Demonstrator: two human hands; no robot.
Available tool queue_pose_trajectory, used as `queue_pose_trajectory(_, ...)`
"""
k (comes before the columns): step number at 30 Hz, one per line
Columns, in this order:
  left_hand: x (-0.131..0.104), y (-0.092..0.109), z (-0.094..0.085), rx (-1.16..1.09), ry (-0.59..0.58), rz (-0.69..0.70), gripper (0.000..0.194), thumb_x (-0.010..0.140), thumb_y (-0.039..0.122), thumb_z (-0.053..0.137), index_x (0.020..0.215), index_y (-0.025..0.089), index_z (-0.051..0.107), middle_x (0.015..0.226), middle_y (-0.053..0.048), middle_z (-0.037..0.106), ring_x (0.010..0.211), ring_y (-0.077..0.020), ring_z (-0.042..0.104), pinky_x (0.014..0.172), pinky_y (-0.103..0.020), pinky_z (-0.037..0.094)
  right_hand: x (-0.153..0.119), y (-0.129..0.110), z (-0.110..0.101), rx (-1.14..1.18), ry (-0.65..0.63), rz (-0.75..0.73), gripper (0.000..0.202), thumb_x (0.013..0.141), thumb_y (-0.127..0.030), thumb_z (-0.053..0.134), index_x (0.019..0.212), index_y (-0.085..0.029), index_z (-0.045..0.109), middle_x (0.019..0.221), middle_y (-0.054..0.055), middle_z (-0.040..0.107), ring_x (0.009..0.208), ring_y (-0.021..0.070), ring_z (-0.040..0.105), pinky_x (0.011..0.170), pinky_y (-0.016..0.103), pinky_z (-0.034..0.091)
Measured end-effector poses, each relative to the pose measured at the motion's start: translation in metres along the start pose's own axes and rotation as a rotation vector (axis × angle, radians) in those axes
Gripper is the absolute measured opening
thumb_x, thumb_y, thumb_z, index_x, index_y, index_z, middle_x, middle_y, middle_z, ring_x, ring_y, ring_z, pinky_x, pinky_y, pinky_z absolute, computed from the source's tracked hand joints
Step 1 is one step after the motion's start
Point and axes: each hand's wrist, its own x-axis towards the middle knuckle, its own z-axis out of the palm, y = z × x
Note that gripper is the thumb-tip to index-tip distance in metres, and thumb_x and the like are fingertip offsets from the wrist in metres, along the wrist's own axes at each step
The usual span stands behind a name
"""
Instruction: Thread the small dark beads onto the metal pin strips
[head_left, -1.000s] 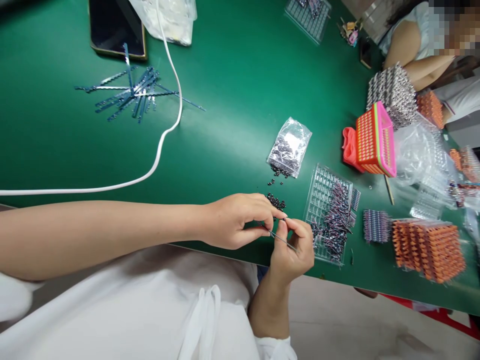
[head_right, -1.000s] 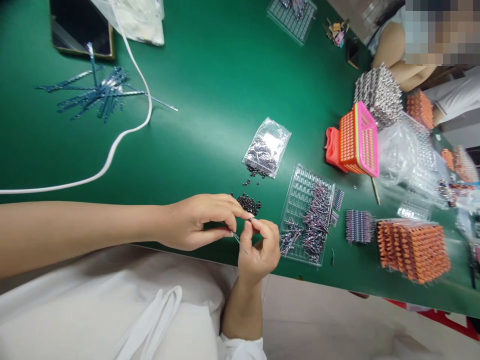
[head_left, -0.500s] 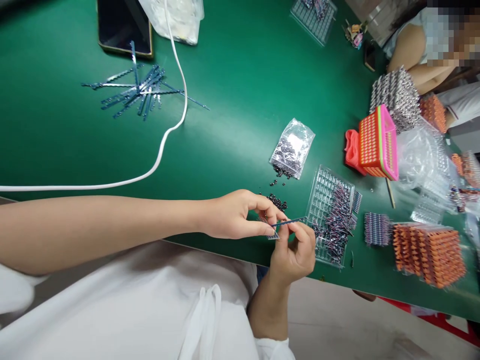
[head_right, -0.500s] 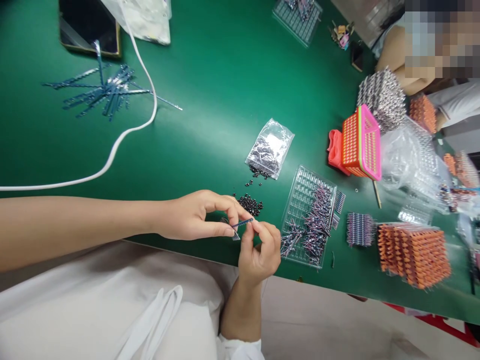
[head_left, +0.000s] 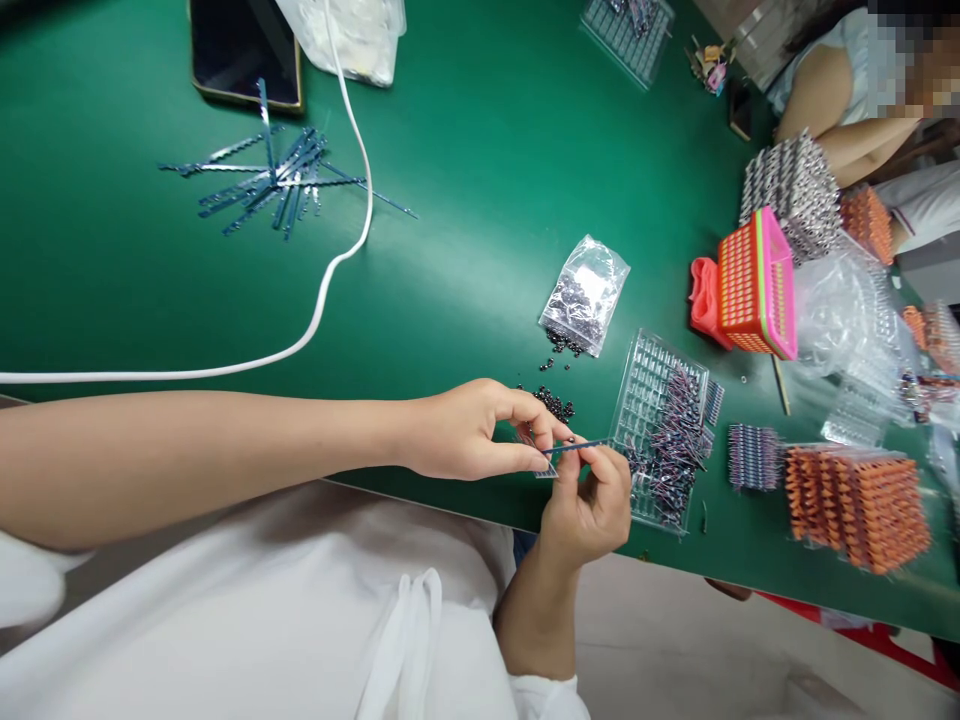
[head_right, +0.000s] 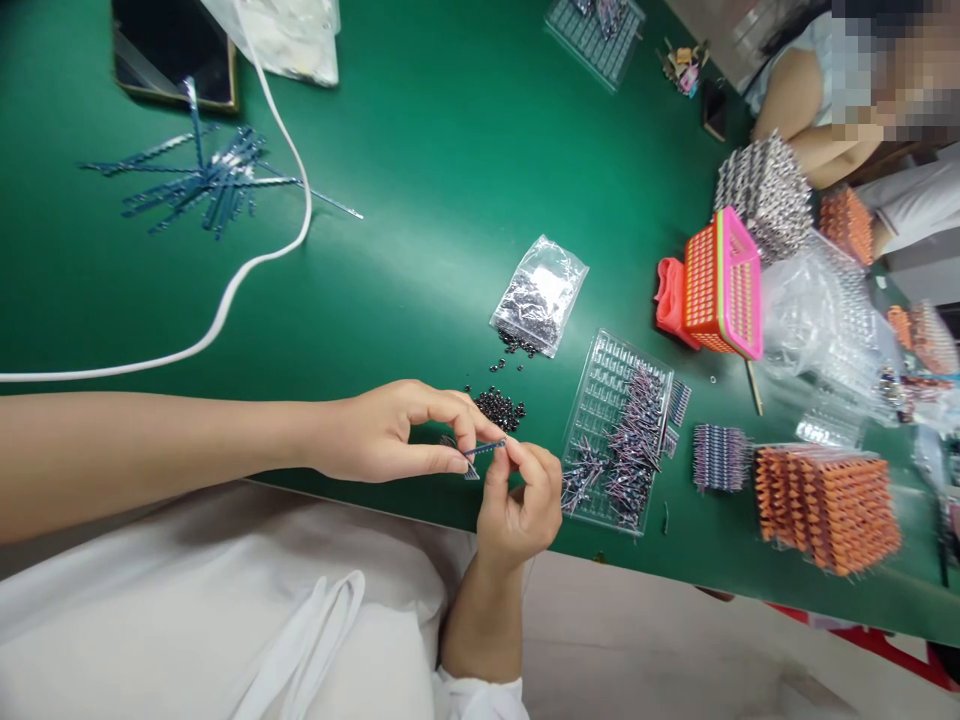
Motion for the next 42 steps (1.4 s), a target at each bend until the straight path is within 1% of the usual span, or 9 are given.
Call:
queue_pose_trajectory(4,-0.001,-0.003,0.002,0.117,0.016,0.114,0.003,0.087,0.019,0.064,0.088,0.018,0.066,0.116,-0.010,0.074,0.108,-0.0211,0.066,0.094,-0.035,0.051,0.000,0.000,-0.001,-0.019,-0.029,0.029,0.015,0.086,-0.014,0.069,0.098,-0.022,0.068,0.087,0.001,0.069,0.079,0.0139,0.067,0.068,0.028,0.057)
queue_pose_trajectory(8,-0.001,-0.004,0.002,0.142,0.019,0.138,0.003,0.087,0.018,0.064,0.088,0.017,0.066,0.116,-0.011,0.074,0.107,-0.0213,0.066,0.093,-0.035,0.051,0.000,0.000,-0.002,-0.064,-0.043,0.005,0.017,0.085,-0.013,0.070,0.100,-0.022,0.069,0.088,0.001,0.070,0.079,0.0136,0.068,0.069,0.028,0.057)
queue_pose_trajectory(13,0.000,0.000,0.001,0.050,0.039,0.016,0.006,0.088,0.022,0.064,0.087,0.016,0.065,0.117,-0.010,0.074,0.109,-0.0202,0.068,0.097,-0.035,0.050,0.001,0.002,-0.001,-0.145,-0.033,-0.111,0.015,0.086,-0.014,0.069,0.099,-0.022,0.068,0.087,0.002,0.071,0.078,0.0139,0.070,0.070,0.029,0.058)
queue_pose_trajectory(16,0.000,0.003,0.000,0.019,0.056,-0.073,0.010,0.086,0.026,0.066,0.087,0.016,0.066,0.108,-0.008,0.075,0.103,-0.0195,0.069,0.091,-0.033,0.052,0.002,0.001,-0.001,-0.166,-0.046,-0.120,0.015,0.086,-0.014,0.070,0.099,-0.022,0.068,0.087,0.002,0.071,0.077,0.0137,0.069,0.069,0.028,0.058)
queue_pose_trajectory(21,0.002,0.003,0.000,-0.071,0.066,-0.093,0.011,0.085,0.025,0.066,0.088,0.015,0.068,0.093,-0.004,0.074,0.089,-0.0161,0.067,0.086,-0.031,0.052,0.004,-0.001,0.000,-0.168,-0.065,-0.129,0.017,0.086,-0.013,0.070,0.100,-0.022,0.069,0.087,0.002,0.072,0.077,0.0134,0.069,0.069,0.027,0.057)
queue_pose_trajectory(24,0.002,0.001,0.002,-0.141,0.087,-0.138,0.012,0.083,0.026,0.068,0.089,0.015,0.069,0.090,-0.004,0.073,0.086,-0.0161,0.067,0.085,-0.032,0.053,0.002,-0.003,-0.001,-0.099,-0.065,-0.056,0.015,0.086,-0.013,0.069,0.098,-0.021,0.069,0.087,0.003,0.072,0.078,0.0137,0.068,0.069,0.028,0.057)
queue_pose_trajectory(28,0.004,-0.004,0.005,-0.284,0.171,-0.203,0.014,0.081,0.028,0.071,0.086,0.016,0.067,0.088,-0.003,0.074,0.086,-0.0167,0.068,0.083,-0.032,0.054,-0.002,-0.009,0.000,0.117,-0.057,0.198,0.006,0.089,-0.019,0.065,0.092,-0.019,0.069,0.083,0.002,0.067,0.068,0.0125,0.064,0.056,0.025,0.052)
queue_pose_trajectory(31,0.005,-0.005,0.006,-0.339,0.196,-0.235,0.013,0.079,0.027,0.073,0.084,0.016,0.067,0.081,-0.001,0.073,0.080,-0.0151,0.068,0.078,-0.030,0.053,-0.004,-0.013,0.001,0.246,-0.058,0.301,0.006,0.090,-0.021,0.063,0.089,-0.018,0.069,0.080,0.001,0.064,0.061,0.0102,0.059,0.052,0.024,0.048)
queue_pose_trajectory(42,0.003,0.000,0.008,-0.242,0.220,-0.235,0.013,0.079,0.027,0.074,0.083,0.016,0.069,0.075,0.000,0.070,0.072,-0.0118,0.063,0.068,-0.024,0.050,0.000,-0.014,-0.001,0.230,-0.080,0.307,0.007,0.089,-0.023,0.063,0.087,-0.017,0.065,0.079,0.001,0.060,0.065,0.0115,0.059,0.052,0.025,0.047)
